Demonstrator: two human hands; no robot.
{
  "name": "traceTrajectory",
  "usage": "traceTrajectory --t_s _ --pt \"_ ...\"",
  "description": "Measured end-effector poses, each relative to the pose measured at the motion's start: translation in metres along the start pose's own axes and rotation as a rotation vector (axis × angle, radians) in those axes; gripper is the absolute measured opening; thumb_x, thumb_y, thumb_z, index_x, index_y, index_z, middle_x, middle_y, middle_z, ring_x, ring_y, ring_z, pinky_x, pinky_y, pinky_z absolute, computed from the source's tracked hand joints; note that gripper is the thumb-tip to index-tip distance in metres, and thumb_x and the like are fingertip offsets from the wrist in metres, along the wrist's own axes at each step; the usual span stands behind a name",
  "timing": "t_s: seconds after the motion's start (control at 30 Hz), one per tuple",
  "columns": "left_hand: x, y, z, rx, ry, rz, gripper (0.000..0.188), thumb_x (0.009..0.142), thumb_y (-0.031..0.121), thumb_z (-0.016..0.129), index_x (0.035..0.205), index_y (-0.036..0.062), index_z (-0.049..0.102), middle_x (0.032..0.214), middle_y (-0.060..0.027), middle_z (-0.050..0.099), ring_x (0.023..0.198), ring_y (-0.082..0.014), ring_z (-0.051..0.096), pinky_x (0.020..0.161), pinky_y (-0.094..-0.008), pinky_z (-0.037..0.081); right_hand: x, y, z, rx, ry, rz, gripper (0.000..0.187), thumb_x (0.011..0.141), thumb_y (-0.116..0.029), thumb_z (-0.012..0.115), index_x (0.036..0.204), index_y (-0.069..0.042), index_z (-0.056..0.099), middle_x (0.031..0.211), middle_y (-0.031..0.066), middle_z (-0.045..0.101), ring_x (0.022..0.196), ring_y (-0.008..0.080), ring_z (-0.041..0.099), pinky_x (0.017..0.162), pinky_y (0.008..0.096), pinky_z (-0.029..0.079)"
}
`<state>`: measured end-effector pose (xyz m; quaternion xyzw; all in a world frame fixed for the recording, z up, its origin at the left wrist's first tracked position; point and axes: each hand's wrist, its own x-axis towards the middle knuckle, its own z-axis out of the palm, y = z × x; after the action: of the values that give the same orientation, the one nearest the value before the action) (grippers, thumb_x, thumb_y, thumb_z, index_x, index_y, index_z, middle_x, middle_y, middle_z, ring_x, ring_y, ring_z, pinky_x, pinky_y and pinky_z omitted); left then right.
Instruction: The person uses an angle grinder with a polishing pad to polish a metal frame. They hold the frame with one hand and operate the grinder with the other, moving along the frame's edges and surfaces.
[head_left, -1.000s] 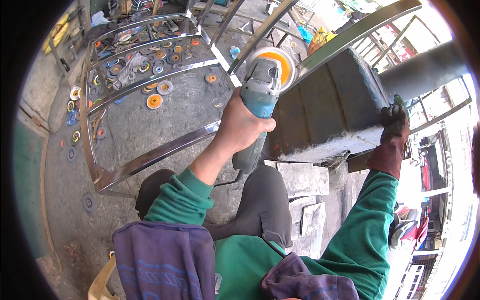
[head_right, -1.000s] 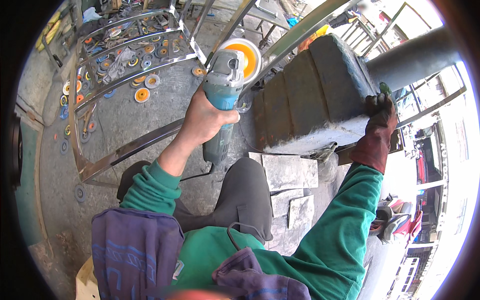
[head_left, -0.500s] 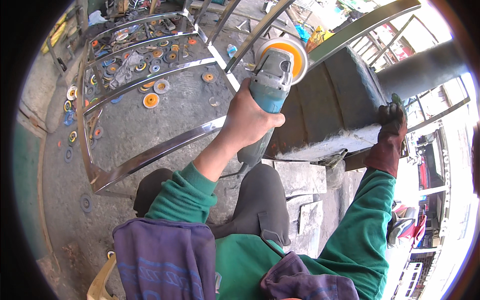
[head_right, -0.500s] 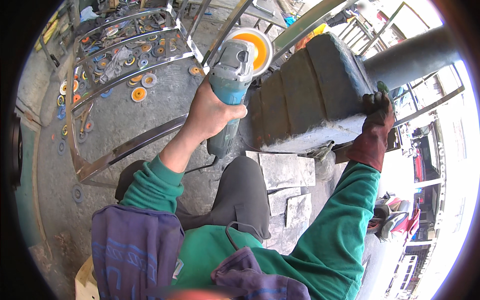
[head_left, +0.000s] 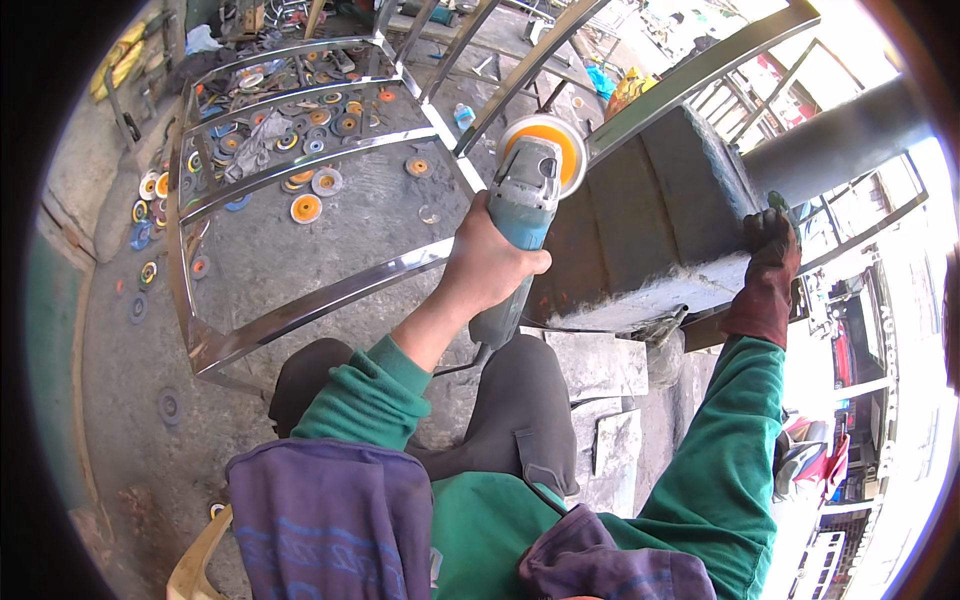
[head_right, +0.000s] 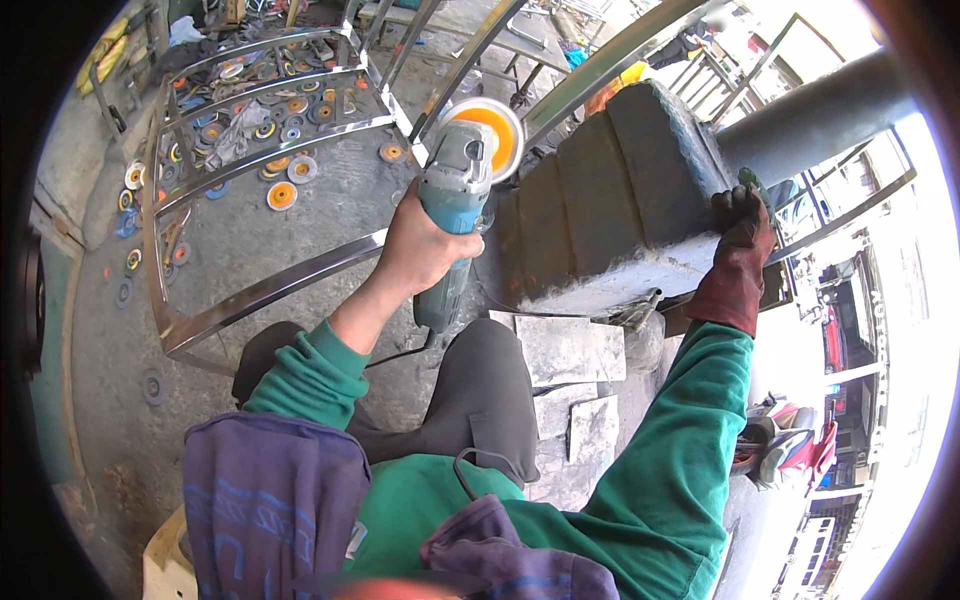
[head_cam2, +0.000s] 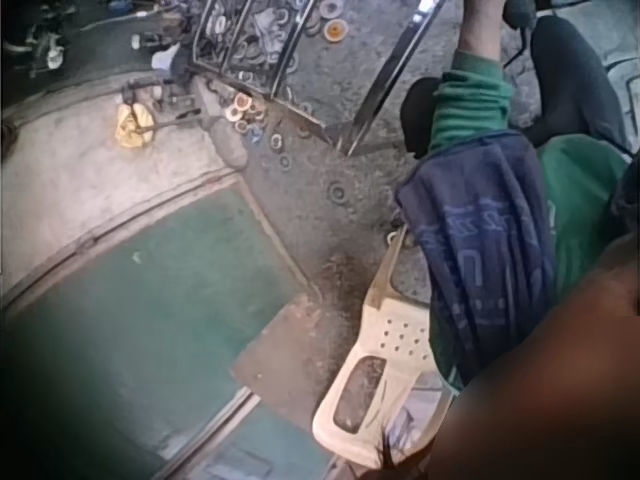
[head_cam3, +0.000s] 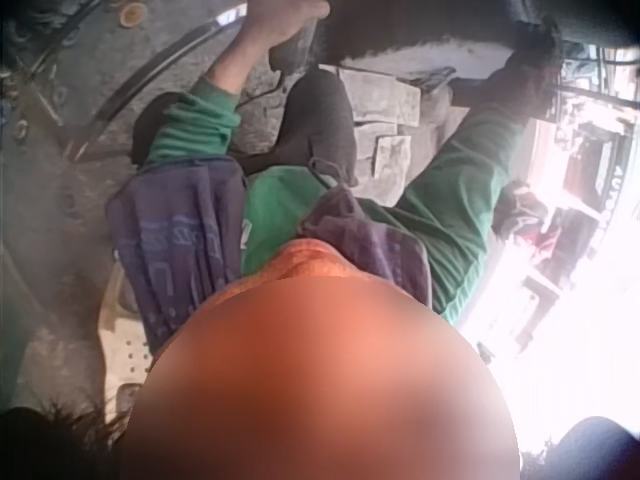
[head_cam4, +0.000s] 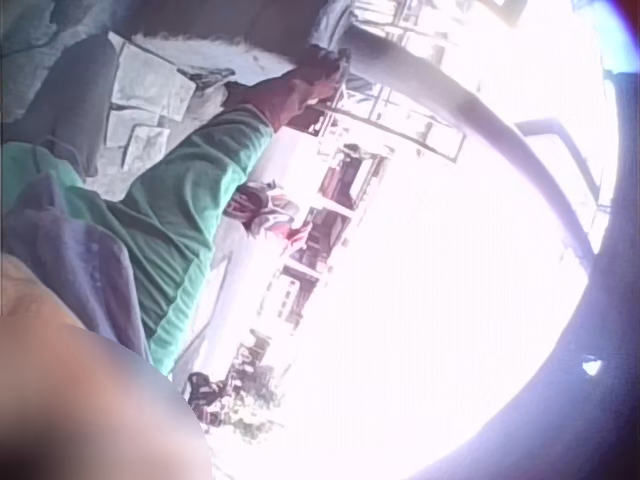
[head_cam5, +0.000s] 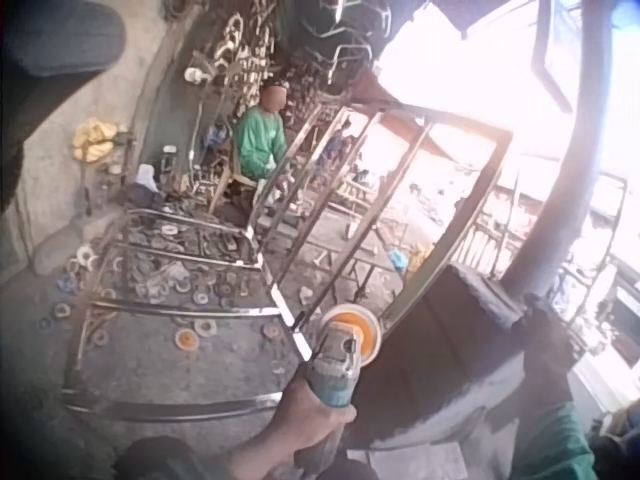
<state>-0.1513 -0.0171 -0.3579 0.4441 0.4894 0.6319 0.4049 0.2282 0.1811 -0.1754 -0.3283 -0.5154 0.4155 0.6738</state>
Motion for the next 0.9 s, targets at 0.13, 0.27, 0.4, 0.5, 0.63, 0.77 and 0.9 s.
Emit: traceTrajectory --t_s 0.13,0.27,0.4,0.5,0.63,0.77,0.9 --pt "0.016 0.009 0.002 0.035 0.006 0.126 0.08 0.066 0.017 0.084 0.134 -0.0068 0.048 0.12 -0.0219 0.067 0.111 -0.0334 0.069 0.098 -0.04 0.054 -0.009 -0.003 0.007 -0.192 0.156 0.0 0.04 0.098 -0.015 0.069 0.133 0.003 0.067 0.081 0.0016 0.06 0.069 0.0171 0.062 0.066 0.0333 0.057" --pt "0.009 0.014 0.004 0.076 0.051 0.152 0.081 0.066 0.02 0.084 0.134 -0.0072 0.048 0.117 -0.0222 0.068 0.107 -0.0342 0.071 0.095 -0.0412 0.056 -0.024 -0.011 0.017 -0.216 0.231 0.014 0.032 0.093 -0.016 0.073 0.119 0.003 0.075 0.091 0.0113 0.072 0.077 0.0291 0.073 0.074 0.0421 0.065" --pt "0.016 0.022 0.002 0.059 -0.015 0.11 0.081 0.065 0.019 0.084 0.133 -0.0069 0.049 0.117 -0.0211 0.067 0.108 -0.0329 0.07 0.096 -0.0399 0.055 -0.053 -0.015 0.031 -0.38 0.092 0.001 0.033 0.092 -0.017 0.073 0.118 0.003 0.075 0.088 0.0106 0.071 0.075 0.0279 0.074 0.075 0.0412 0.065" --pt "0.018 0.022 0.004 0.039 -0.03 0.128 0.074 0.064 0.018 0.084 0.127 -0.0069 0.052 0.111 -0.0183 0.068 0.101 -0.0304 0.07 0.091 -0.039 0.056 -0.076 -0.02 0.05 -0.389 0.004 -0.006 0.033 0.091 -0.017 0.075 0.118 0.003 0.075 0.087 0.0105 0.071 0.074 0.0277 0.074 0.075 0.0412 0.065" --pt "0.019 0.021 0.006 0.005 0.026 0.239 0.07 0.064 0.019 0.084 0.122 -0.0071 0.054 0.105 -0.0169 0.069 0.095 -0.0296 0.071 0.086 -0.0385 0.057 -0.108 -0.034 0.078 -0.473 -0.139 -0.056 0.033 0.088 -0.016 0.076 0.116 0.002 0.076 0.087 0.0116 0.072 0.074 0.0264 0.074 0.075 0.0417 0.065" --pt "0.024 0.023 0.003 0.048 -0.069 0.119 0.068 0.063 0.018 0.084 0.121 -0.0057 0.057 0.105 -0.0157 0.069 0.097 -0.0295 0.07 0.089 -0.0379 0.056 -0.136 -0.037 0.109 -0.523 -0.277 -0.062 0.038 0.089 -0.019 0.073 0.121 0.001 0.076 0.087 0.0107 0.075 0.076 0.0205 0.073 0.076 0.0347 0.062" --pt "0.014 0.015 -0.005 0.063 -0.01 0.067 0.064 0.063 0.017 0.084 0.117 -0.0045 0.059 0.102 -0.015 0.07 0.093 -0.0278 0.071 0.084 -0.0371 0.057 -0.161 -0.03 0.144 -0.668 -0.378 -0.11 0.038 0.09 -0.019 0.071 0.124 -0.004 0.077 0.088 0.005 0.076 0.082 0.0141 0.072 0.078 0.0297 0.058"
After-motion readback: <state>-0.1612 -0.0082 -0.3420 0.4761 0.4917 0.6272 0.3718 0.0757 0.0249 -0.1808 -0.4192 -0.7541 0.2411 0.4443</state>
